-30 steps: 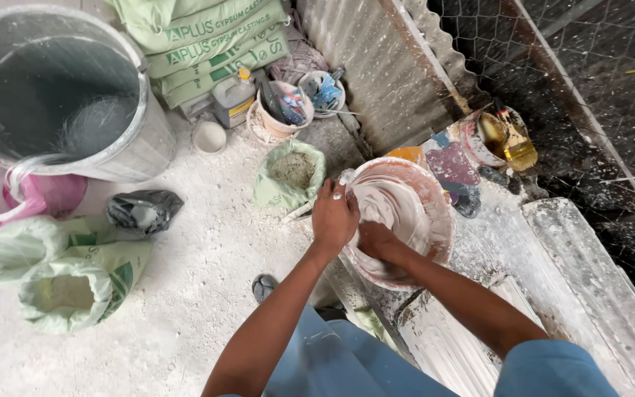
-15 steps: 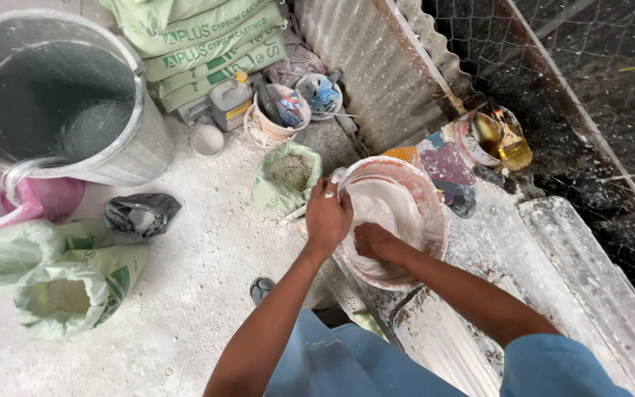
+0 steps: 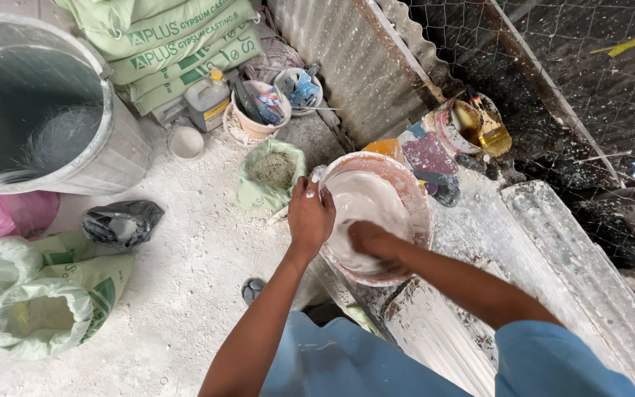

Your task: The person applies a white paste to a long, ribbed surface using their hands, smoothing it along the grooves. They then retrieve a green string, tie it around the treated area, and pour more paste from a bucket onto the surface to continue the application.

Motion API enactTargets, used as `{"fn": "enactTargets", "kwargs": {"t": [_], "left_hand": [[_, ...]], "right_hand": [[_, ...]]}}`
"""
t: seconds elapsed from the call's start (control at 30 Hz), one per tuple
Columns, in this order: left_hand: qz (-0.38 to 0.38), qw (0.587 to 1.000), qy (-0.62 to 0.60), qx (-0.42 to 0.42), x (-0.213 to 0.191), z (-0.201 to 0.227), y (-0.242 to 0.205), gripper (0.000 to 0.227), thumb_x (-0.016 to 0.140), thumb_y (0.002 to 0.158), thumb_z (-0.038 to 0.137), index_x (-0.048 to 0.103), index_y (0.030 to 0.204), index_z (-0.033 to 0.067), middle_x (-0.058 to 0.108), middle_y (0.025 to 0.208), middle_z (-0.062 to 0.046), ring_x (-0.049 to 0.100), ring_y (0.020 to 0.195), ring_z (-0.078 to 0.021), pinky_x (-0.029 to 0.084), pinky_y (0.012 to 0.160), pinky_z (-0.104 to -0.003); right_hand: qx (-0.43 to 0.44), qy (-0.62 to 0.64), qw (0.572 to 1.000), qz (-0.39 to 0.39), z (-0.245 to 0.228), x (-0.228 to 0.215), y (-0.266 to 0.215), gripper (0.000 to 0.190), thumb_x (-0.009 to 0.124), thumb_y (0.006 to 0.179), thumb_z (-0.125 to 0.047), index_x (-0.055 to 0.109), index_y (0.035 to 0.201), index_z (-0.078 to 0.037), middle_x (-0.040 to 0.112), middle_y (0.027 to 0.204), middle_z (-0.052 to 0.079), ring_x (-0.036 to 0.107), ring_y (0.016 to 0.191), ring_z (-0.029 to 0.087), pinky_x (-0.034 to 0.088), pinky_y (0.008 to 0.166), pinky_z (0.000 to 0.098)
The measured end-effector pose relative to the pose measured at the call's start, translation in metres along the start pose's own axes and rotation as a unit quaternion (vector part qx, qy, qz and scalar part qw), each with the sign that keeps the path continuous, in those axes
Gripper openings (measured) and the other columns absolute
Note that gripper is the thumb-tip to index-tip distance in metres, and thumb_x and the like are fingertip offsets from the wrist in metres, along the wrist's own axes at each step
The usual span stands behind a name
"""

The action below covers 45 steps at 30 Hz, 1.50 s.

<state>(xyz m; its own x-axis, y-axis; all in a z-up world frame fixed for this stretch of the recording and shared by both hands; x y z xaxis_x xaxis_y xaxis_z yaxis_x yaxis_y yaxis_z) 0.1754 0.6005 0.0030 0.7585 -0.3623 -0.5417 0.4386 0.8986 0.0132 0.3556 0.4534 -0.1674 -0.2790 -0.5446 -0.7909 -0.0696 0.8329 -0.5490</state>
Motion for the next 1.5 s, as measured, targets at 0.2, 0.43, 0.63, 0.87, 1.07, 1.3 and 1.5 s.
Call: {"fn": "enactTargets", "kwargs": {"t": [0.2, 0.43, 0.63, 0.87, 1.07, 1.3, 1.5], "left_hand": [[-0.001, 1.0, -0.012, 0.007, 0.0, 0.002, -0.001, 0.046, 0.063, 0.092, 0.02, 0.061, 0.134, 0.0005, 0.055, 0.137, -0.036, 0.054, 0.127, -0.0501, 0.044, 0.107, -0.053], [-0.007, 1.0, -0.022, -0.01, -0.002, 0.003, 0.0, 0.04, 0.062, 0.095, 0.02, 0.063, 0.129, -0.0013, 0.056, 0.136, -0.037, 0.056, 0.125, -0.0502, 0.046, 0.107, -0.052], [0.006, 1.0, -0.009, 0.019, 0.0, 0.002, -0.003, 0.04, 0.062, 0.095, 0.02, 0.063, 0.127, -0.004, 0.055, 0.135, -0.039, 0.055, 0.126, -0.0521, 0.045, 0.109, -0.052], [0.016, 1.0, 0.001, 0.025, 0.002, -0.001, -0.004, 0.041, 0.062, 0.097, 0.022, 0.062, 0.128, -0.0048, 0.053, 0.138, -0.041, 0.052, 0.128, -0.0535, 0.042, 0.111, -0.052], [-0.006, 1.0, -0.009, 0.013, 0.006, 0.0, -0.001, 0.046, 0.063, 0.093, 0.02, 0.061, 0.132, -0.0026, 0.052, 0.138, -0.039, 0.051, 0.128, -0.0525, 0.041, 0.109, -0.053], [-0.026, 1.0, 0.006, -0.012, 0.003, 0.001, 0.001, 0.045, 0.06, 0.093, 0.021, 0.06, 0.133, 0.0005, 0.054, 0.138, -0.035, 0.052, 0.127, -0.0477, 0.04, 0.105, -0.058], [-0.025, 0.999, 0.002, -0.04, 0.005, -0.001, -0.004, 0.037, 0.057, 0.097, 0.021, 0.063, 0.127, 0.0012, 0.055, 0.14, -0.031, 0.053, 0.127, -0.0455, 0.041, 0.106, -0.058]], "right_hand": [[0.111, -0.007, 0.993, -0.025, 0.035, -0.038, 0.072, 0.033, 0.057, 0.088, -0.029, 0.079, 0.093, -0.004, 0.075, 0.099, 0.023, 0.072, 0.092, 0.039, 0.057, 0.085, 0.0471], [0.025, 0.015, 0.998, -0.058, 0.0, 0.021, 0.009, 0.03, 0.062, 0.087, -0.031, 0.075, 0.092, -0.004, 0.074, 0.098, 0.022, 0.069, 0.094, 0.039, 0.055, 0.083, 0.0487], [0.068, -0.058, 0.993, -0.071, 0.056, -0.049, 0.056, 0.027, 0.063, 0.087, -0.031, 0.075, 0.089, -0.007, 0.074, 0.095, 0.017, 0.069, 0.091, 0.036, 0.055, 0.08, 0.0482], [-0.201, -0.158, 0.964, -0.068, -0.053, -0.008, 0.021, 0.023, 0.064, 0.086, -0.031, 0.075, 0.084, -0.011, 0.074, 0.091, 0.012, 0.069, 0.087, 0.033, 0.055, 0.076, 0.0478], [-0.504, -0.317, 0.782, -0.183, -0.022, -0.043, 0.053, 0.02, 0.064, 0.086, -0.032, 0.075, 0.081, -0.015, 0.074, 0.088, 0.008, 0.069, 0.083, 0.031, 0.056, 0.072, 0.0473], [-0.295, -0.315, 0.883, -0.184, 0.085, -0.085, 0.044, 0.021, 0.063, 0.086, -0.029, 0.075, 0.081, -0.013, 0.075, 0.087, 0.01, 0.071, 0.082, 0.03, 0.057, 0.073, 0.0469], [0.153, 0.078, 0.982, -0.079, 0.045, 0.015, -0.049, 0.029, 0.056, 0.089, -0.023, 0.075, 0.091, -0.001, 0.076, 0.093, 0.021, 0.075, 0.088, 0.035, 0.059, 0.079, 0.0477]]}}
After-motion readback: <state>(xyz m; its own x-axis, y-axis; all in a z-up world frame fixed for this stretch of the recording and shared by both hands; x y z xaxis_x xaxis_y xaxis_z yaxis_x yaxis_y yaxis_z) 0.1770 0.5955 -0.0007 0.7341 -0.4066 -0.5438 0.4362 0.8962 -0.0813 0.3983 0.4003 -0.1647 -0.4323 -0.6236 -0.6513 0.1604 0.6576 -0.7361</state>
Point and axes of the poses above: each hand's wrist, its own y-axis towards the middle knuckle, its own x-axis out of the palm, z = x × y, the point moved 4 cm from there along y, towards the middle knuckle
